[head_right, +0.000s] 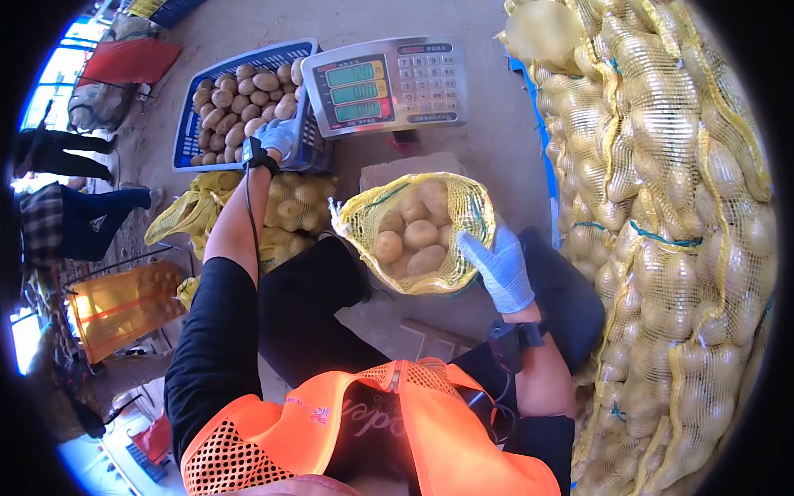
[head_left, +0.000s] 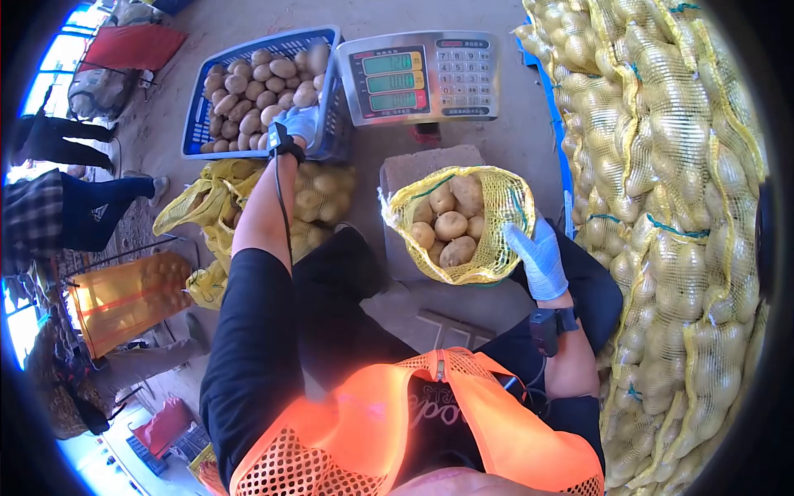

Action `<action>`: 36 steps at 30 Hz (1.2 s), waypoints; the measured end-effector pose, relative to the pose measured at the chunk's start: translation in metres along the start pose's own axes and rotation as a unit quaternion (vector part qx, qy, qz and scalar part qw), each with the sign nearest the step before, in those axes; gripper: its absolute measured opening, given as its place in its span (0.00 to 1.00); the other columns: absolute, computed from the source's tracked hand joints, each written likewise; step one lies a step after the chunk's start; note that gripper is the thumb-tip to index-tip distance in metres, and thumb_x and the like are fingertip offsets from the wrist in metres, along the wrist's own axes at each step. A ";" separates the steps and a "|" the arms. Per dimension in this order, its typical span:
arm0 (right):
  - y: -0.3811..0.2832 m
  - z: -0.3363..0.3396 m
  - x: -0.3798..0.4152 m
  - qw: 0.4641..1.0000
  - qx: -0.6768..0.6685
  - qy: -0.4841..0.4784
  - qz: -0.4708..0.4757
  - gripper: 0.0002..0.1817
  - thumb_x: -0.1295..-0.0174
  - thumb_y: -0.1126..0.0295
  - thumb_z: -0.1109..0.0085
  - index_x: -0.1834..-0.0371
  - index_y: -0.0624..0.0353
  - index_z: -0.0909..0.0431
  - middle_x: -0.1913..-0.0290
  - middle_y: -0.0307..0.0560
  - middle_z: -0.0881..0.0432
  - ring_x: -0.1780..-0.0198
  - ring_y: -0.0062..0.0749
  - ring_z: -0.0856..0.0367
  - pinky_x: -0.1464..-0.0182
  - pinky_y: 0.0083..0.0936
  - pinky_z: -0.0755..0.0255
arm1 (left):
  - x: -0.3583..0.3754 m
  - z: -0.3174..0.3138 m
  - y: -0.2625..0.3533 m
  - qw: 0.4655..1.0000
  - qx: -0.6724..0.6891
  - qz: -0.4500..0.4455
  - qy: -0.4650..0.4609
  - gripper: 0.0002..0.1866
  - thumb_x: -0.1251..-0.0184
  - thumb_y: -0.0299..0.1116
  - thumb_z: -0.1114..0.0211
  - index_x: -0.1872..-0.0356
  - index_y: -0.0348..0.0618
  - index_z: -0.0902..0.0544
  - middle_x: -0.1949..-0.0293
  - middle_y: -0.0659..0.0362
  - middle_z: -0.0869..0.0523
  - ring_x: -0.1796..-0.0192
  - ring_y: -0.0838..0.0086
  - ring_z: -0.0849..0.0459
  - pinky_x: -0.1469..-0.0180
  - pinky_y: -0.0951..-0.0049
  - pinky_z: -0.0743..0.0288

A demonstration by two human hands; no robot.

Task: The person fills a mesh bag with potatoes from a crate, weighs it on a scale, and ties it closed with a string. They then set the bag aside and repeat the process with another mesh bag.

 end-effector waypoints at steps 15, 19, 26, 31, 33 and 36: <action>0.002 -0.005 0.005 1.000 -0.015 -0.011 0.004 0.24 0.38 0.70 0.41 0.39 0.65 0.32 0.49 0.42 0.24 0.49 0.20 0.27 0.45 0.20 0.31 | 0.017 0.065 -0.011 0.979 0.137 -0.099 0.112 0.12 0.49 0.44 0.32 0.67 0.53 0.12 0.49 0.56 0.17 0.47 0.63 0.20 0.43 0.68 0.29; 0.000 -0.005 0.005 1.000 -0.007 -0.007 0.014 0.23 0.38 0.70 0.41 0.41 0.65 0.32 0.50 0.41 0.23 0.50 0.20 0.27 0.46 0.19 0.31 | 0.001 0.006 0.001 0.993 -0.019 -0.101 -0.060 0.19 0.43 0.44 0.39 0.51 0.54 0.17 0.35 0.56 0.30 0.34 0.55 0.34 0.32 0.62 0.40; 0.000 -0.006 0.000 1.000 -0.013 0.003 0.014 0.24 0.42 0.73 0.36 0.43 0.65 0.31 0.52 0.42 0.22 0.51 0.20 0.26 0.49 0.20 0.29 | -0.015 -0.004 -0.013 0.988 0.107 -0.107 0.019 0.17 0.41 0.46 0.42 0.58 0.47 0.15 0.60 0.53 0.14 0.57 0.61 0.15 0.52 0.67 0.25; 0.004 -0.005 0.001 0.999 -0.020 -0.020 0.030 0.26 0.43 0.71 0.34 0.42 0.65 0.32 0.51 0.42 0.22 0.51 0.20 0.26 0.48 0.21 0.29 | 0.037 0.120 -0.040 0.872 0.414 -0.035 0.258 0.12 0.51 0.37 0.26 0.68 0.44 0.12 0.71 0.58 0.12 0.66 0.75 0.15 0.57 0.78 0.25; 0.010 -0.007 0.005 0.998 -0.025 -0.049 0.039 0.28 0.44 0.69 0.33 0.41 0.66 0.32 0.50 0.43 0.22 0.50 0.20 0.26 0.48 0.21 0.29 | 0.106 0.223 0.011 0.844 0.376 -0.119 0.364 0.09 0.51 0.26 0.26 0.68 0.40 0.16 0.71 0.61 0.16 0.68 0.78 0.19 0.60 0.80 0.25; 0.014 -0.005 0.007 0.998 0.005 -0.052 0.031 0.23 0.43 0.70 0.35 0.45 0.66 0.28 0.54 0.41 0.21 0.53 0.20 0.25 0.50 0.21 0.28 | 0.209 0.300 0.088 0.656 0.643 -0.230 0.319 0.12 0.49 0.19 0.30 0.65 0.39 0.22 0.66 0.57 0.18 0.65 0.73 0.19 0.58 0.74 0.25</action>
Point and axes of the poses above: each hand's wrist, its own x-axis away from the middle knuckle, its own z-axis out of the back of the hand, y = z × x, the point moved 9 cm from there along -x, towards the middle knuckle
